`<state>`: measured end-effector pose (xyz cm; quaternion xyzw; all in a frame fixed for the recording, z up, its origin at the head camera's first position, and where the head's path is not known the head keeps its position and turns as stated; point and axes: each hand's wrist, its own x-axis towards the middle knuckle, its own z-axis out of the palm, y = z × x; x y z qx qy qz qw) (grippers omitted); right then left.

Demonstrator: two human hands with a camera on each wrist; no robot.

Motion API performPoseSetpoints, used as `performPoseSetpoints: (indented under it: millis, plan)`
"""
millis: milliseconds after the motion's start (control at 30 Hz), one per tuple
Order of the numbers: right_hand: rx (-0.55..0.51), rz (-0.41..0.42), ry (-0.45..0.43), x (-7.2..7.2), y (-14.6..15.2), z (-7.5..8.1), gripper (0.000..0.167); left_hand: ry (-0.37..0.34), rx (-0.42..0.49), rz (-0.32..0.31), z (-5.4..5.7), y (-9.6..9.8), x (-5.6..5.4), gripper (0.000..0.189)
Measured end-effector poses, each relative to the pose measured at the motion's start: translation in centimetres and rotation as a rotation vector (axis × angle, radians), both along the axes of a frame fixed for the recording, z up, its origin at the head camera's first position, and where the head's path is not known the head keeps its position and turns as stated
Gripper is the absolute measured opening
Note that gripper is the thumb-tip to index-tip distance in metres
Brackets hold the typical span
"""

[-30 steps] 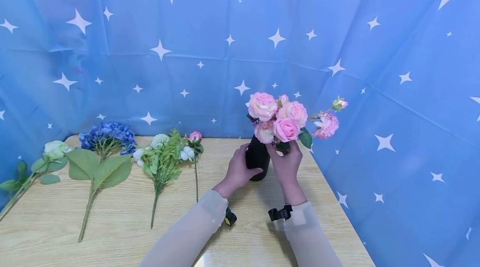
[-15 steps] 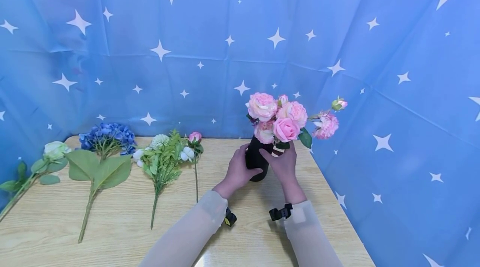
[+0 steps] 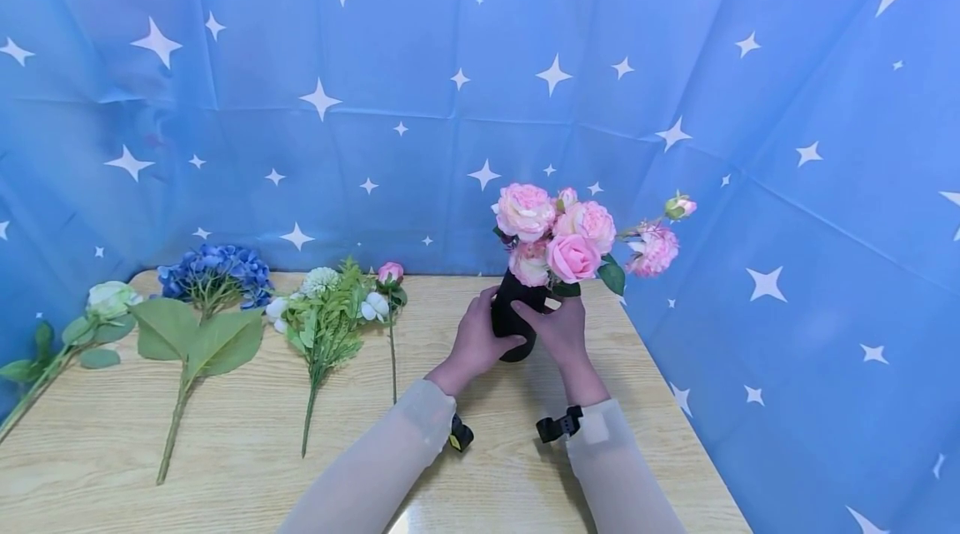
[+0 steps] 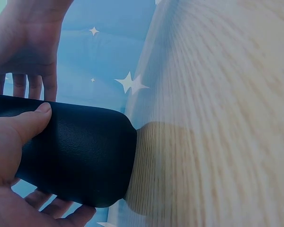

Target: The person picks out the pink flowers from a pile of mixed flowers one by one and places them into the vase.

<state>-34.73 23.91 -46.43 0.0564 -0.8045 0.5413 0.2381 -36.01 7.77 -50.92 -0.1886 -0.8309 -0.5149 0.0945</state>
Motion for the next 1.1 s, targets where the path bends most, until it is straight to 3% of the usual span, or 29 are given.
performPoseSetpoints:
  millis: [467, 1100]
  plan:
    - [0.056, 0.006, -0.013, -0.06, 0.10, -0.44, 0.076, 0.021, -0.008, -0.002, -0.19, -0.07, -0.02, 0.090]
    - [0.056, 0.037, -0.015, -0.25, 0.23, -0.47, 0.075, 0.009, -0.004, -0.010, -0.11, -0.11, -0.06, 0.090]
